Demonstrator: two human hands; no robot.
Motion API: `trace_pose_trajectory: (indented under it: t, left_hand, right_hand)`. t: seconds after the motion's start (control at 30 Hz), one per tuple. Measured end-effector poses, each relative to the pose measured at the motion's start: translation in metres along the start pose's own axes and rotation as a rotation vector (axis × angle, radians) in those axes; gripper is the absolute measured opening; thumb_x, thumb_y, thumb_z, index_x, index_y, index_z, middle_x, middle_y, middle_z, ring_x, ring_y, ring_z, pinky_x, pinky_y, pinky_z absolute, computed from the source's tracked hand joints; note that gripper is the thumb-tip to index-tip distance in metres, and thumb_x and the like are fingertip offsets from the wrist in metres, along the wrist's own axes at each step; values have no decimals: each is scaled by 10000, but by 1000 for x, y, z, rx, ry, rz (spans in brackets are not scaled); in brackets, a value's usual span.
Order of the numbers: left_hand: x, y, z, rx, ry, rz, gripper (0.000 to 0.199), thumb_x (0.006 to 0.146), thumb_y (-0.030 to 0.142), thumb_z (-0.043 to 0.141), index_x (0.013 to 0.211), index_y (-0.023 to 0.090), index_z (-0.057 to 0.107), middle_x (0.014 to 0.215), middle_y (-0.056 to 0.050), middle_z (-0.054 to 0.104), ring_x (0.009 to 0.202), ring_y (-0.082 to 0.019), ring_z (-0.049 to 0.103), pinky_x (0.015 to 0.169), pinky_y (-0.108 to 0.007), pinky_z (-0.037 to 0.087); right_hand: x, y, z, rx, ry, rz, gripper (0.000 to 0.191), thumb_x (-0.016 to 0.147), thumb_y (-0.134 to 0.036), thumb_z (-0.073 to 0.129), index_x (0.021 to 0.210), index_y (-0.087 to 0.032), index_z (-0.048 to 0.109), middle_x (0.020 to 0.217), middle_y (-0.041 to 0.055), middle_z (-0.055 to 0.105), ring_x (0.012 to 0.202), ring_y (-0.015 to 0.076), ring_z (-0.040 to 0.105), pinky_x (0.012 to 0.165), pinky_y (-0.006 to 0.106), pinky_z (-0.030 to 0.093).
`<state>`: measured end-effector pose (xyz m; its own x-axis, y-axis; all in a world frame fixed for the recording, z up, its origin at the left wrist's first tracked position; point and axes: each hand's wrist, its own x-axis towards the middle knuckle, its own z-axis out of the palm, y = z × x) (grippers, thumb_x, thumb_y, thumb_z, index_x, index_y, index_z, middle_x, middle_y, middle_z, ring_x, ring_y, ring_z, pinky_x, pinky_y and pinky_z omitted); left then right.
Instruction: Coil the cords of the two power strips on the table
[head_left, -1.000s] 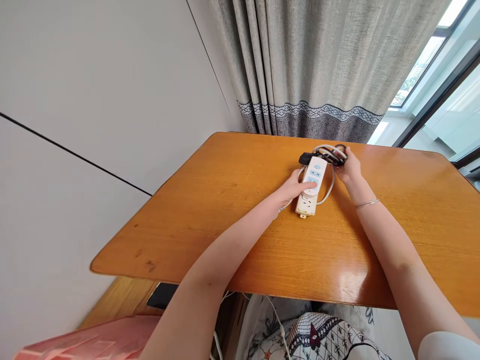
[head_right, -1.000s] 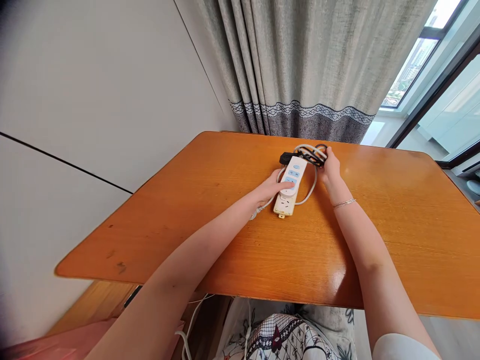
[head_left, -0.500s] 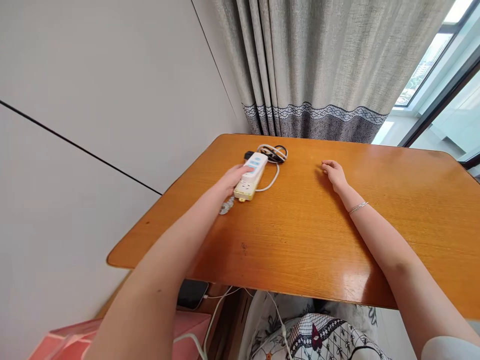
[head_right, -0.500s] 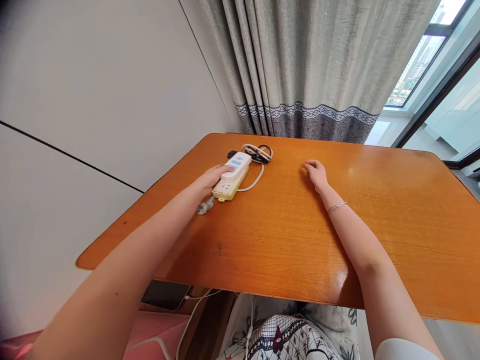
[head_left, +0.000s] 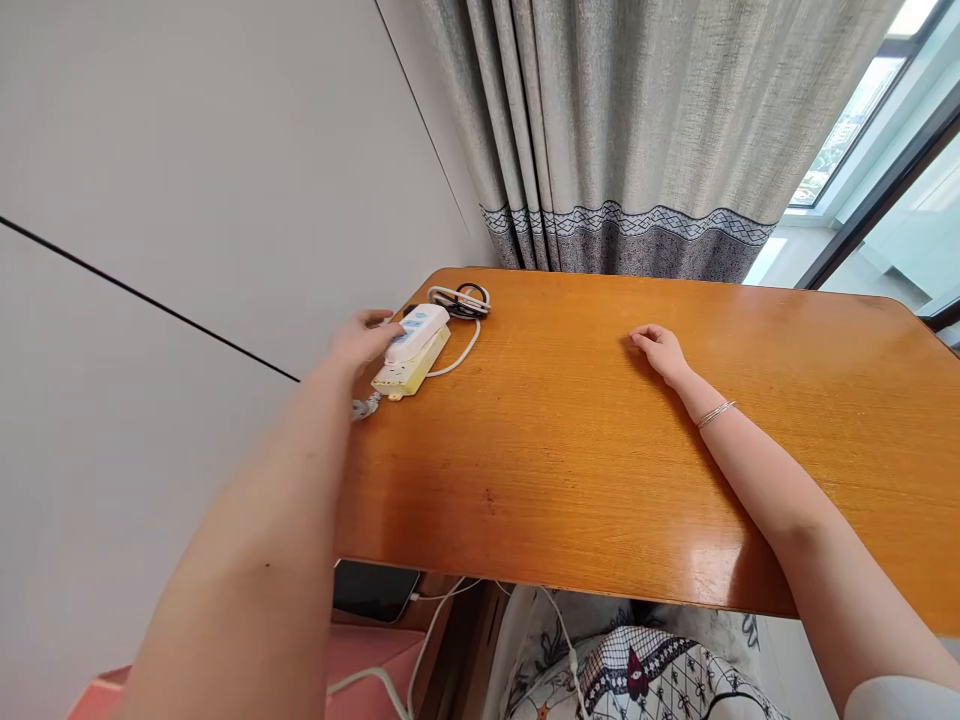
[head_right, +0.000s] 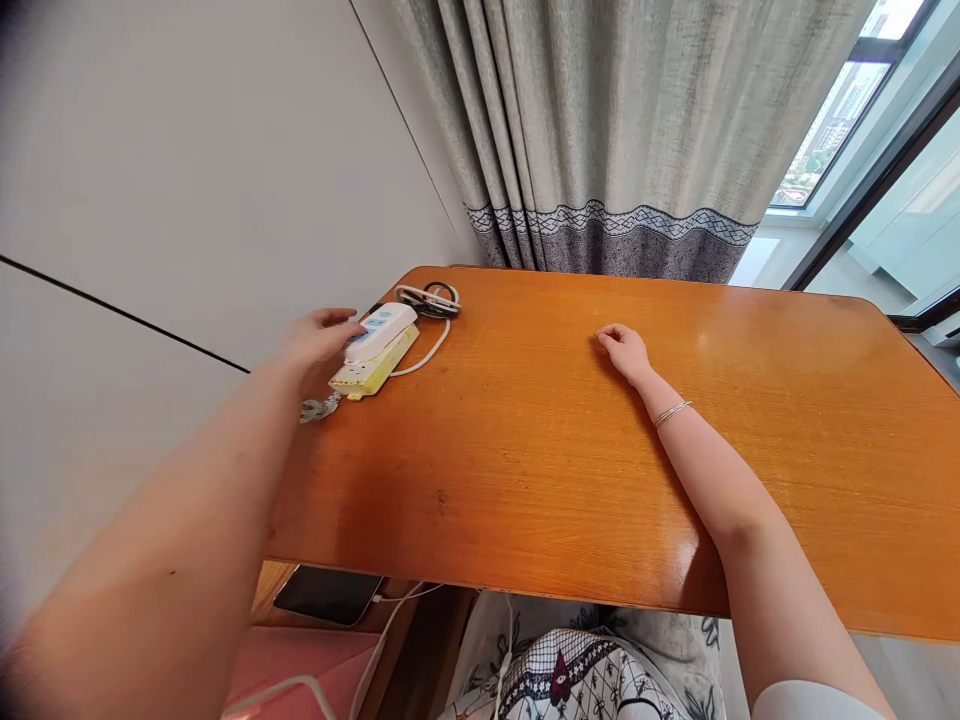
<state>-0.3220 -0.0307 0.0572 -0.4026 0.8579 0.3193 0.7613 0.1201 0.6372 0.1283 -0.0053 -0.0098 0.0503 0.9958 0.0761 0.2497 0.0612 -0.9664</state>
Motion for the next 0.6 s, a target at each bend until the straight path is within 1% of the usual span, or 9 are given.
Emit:
trace_pose_trajectory:
  t: [0.07,0.1,0.17,0.23,0.33,0.4,0.47,0.53,0.6]
  left_hand:
    - [8,13,4,38,64,-61,245,797,119,671,1035,146,621,1043,-66,645,1025,-235,585,1025,-489,504]
    - [8,22,9,55,119,-42,288,793,89,663,1073,149,625,1139,-74,642,1106,-242,576,1093,-487,459]
    - [2,44,22,34,155,144,348,793,59,634,1133,130,624,1239,-96,633,1241,-258,539,1163,-455,395]
    - [-14,69,43,-36,92,301,368,785,57,610,1146,128,622,1259,-101,643,1259,-263,552,1161,-434,396]
    - [-52,107,84,-140,-66,447,362,776,88,600,1123,183,636,1328,-100,637,1317,-266,543,1197,-431,361]
    - [-79,130,114,-181,-233,494,357,792,141,612,1143,200,644,1368,-112,628,1348,-276,533,1211,-443,346]
    - [-106,149,141,-176,-407,506,360,831,215,619,1186,168,651,1464,-172,564,1410,-307,488,1221,-462,327]
    - [-127,161,160,-114,-533,538,416,872,296,606,1251,127,640,1524,-219,508,1449,-352,445,1235,-514,284]
    - [-140,166,169,-63,-618,626,467,899,345,582,1321,149,621,1553,-194,497,1491,-356,393,1262,-543,206]
  right_hand:
    - [0,0,0,-4,0,-2,179,751,-366,631,807,-200,666,867,10,718,792,151,610,825,301,455]
    - [-1,0,0,-3,1,-4,176,752,-363,633,806,-199,667,863,8,716,788,151,609,823,302,455]
    - [-1,0,0,6,4,-11,168,753,-353,636,804,-196,665,861,7,712,790,148,608,826,303,459]
    - [-1,1,0,20,13,-18,167,757,-349,635,815,-195,660,871,7,708,799,144,610,832,301,466]
    - [-1,2,1,47,48,-25,209,784,-381,613,877,-198,650,914,14,702,813,135,616,816,290,484]
    - [-1,3,1,63,80,-31,246,818,-414,581,932,-203,637,972,24,699,830,130,625,797,280,497]
    - [-1,3,1,66,103,-40,266,849,-433,551,971,-208,624,1030,36,696,853,129,638,787,276,508]
    - [-1,2,1,52,110,-51,268,866,-435,535,989,-211,618,1066,46,694,874,135,649,791,281,517]
    - [-1,2,1,22,103,-64,264,875,-427,524,994,-212,619,1087,54,695,898,144,654,808,293,523]
